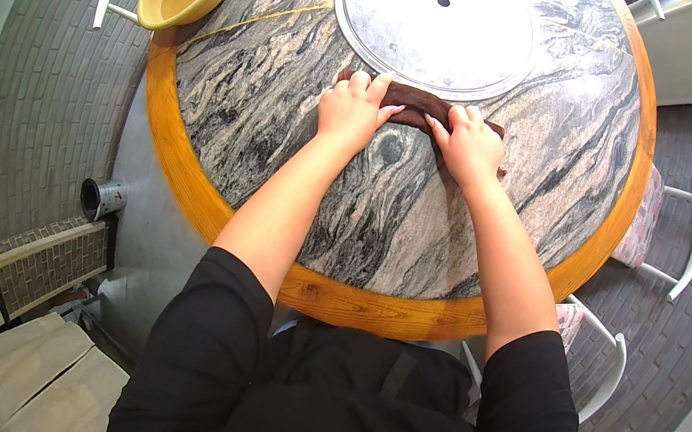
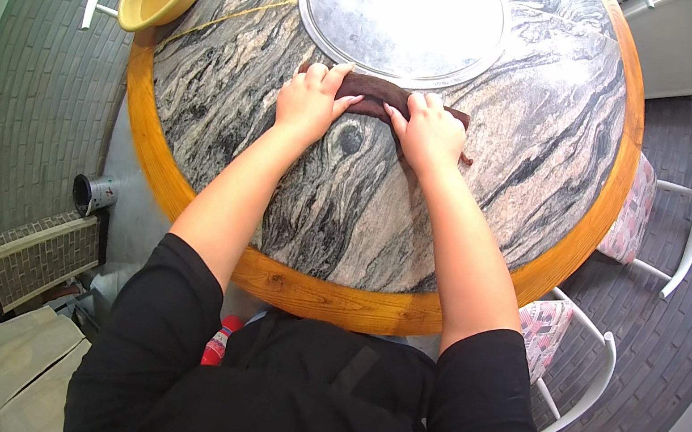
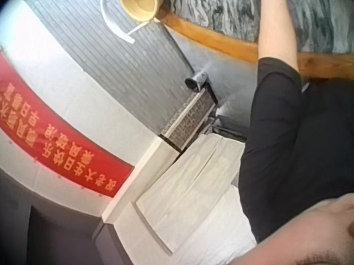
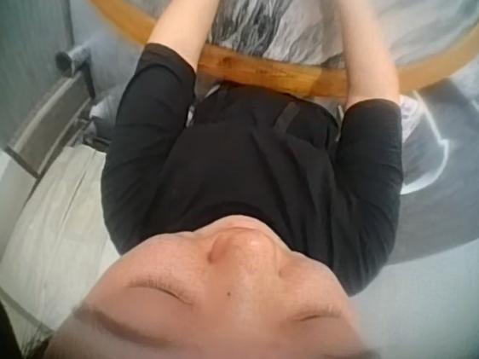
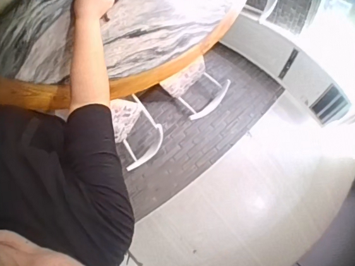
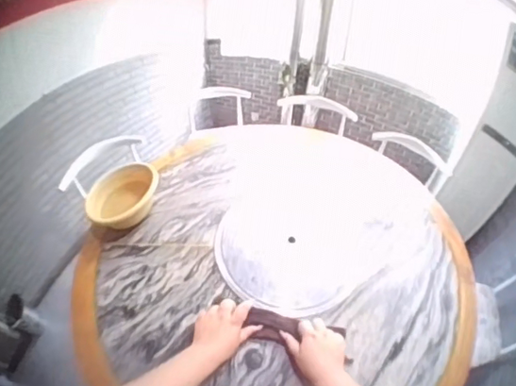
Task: The person wrings a cloth in a basin of water, folds it, and wipes down a dining table and its central turntable with the cloth.
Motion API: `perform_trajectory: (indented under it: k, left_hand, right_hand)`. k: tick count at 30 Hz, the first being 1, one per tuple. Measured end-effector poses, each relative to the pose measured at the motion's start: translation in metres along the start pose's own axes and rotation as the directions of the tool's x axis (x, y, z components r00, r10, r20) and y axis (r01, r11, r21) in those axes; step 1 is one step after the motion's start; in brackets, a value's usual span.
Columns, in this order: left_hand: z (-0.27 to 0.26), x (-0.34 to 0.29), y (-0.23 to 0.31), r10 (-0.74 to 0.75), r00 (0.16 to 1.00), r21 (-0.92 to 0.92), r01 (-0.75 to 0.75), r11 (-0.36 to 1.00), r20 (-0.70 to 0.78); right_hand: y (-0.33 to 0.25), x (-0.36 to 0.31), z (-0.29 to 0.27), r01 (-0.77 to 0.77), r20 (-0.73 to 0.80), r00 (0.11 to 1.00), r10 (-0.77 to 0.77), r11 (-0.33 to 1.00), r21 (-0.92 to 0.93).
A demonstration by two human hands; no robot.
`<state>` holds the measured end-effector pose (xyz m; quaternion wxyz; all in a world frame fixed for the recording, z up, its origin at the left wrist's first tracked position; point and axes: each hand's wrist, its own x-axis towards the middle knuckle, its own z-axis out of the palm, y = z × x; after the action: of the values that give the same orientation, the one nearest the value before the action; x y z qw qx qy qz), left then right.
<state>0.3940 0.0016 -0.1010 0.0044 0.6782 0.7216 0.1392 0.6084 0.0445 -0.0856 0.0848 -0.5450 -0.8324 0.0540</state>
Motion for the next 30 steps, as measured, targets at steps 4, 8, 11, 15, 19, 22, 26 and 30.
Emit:
perform_trajectory:
  k: [4, 8, 11, 15, 19, 22, 26, 30]
  left_hand:
    - [-0.004, -0.024, 0.001, -0.043, 0.999, -0.124, 0.04, 0.992, -0.024]
    - [-0.015, -0.058, 0.0, -0.019, 0.998, -0.15, 0.027, 0.988, 0.053]
    - [-0.026, -0.093, 0.004, 0.015, 0.996, -0.172, 0.001, 0.985, 0.088]
    - [-0.041, -0.146, 0.007, 0.072, 0.989, -0.169, -0.049, 0.984, 0.13]
    - [-0.049, -0.205, 0.015, 0.133, 0.981, -0.152, -0.112, 0.982, 0.141]
    - [-0.058, -0.247, 0.024, 0.19, 0.97, -0.193, -0.159, 0.968, 0.153]
    - [-0.064, -0.295, 0.042, 0.23, 0.965, -0.18, -0.206, 0.962, 0.126]
    - [-0.066, -0.316, 0.058, 0.249, 0.964, -0.19, -0.227, 0.955, 0.098]
  right_hand:
    - [-0.008, -0.026, -0.002, -0.023, 0.02, 1.0, 0.023, 1.0, 0.015]
    - [-0.018, -0.07, 0.001, 0.028, -0.055, 0.998, -0.026, 0.999, 0.023]
    - [-0.025, -0.107, 0.001, 0.04, -0.062, 0.997, -0.038, 0.999, 0.035]
    - [-0.04, -0.168, -0.008, 0.02, -0.023, 1.0, -0.019, 0.998, 0.064]
    - [-0.051, -0.234, -0.016, 0.019, -0.003, 1.0, -0.019, 0.996, 0.084]
    - [-0.054, -0.279, -0.024, 0.025, 0.011, 1.0, -0.026, 0.993, 0.111]
    - [-0.052, -0.32, -0.032, 0.016, 0.054, 0.998, -0.025, 0.987, 0.157]
    - [-0.045, -0.338, -0.038, 0.026, 0.068, 0.997, -0.04, 0.98, 0.197]
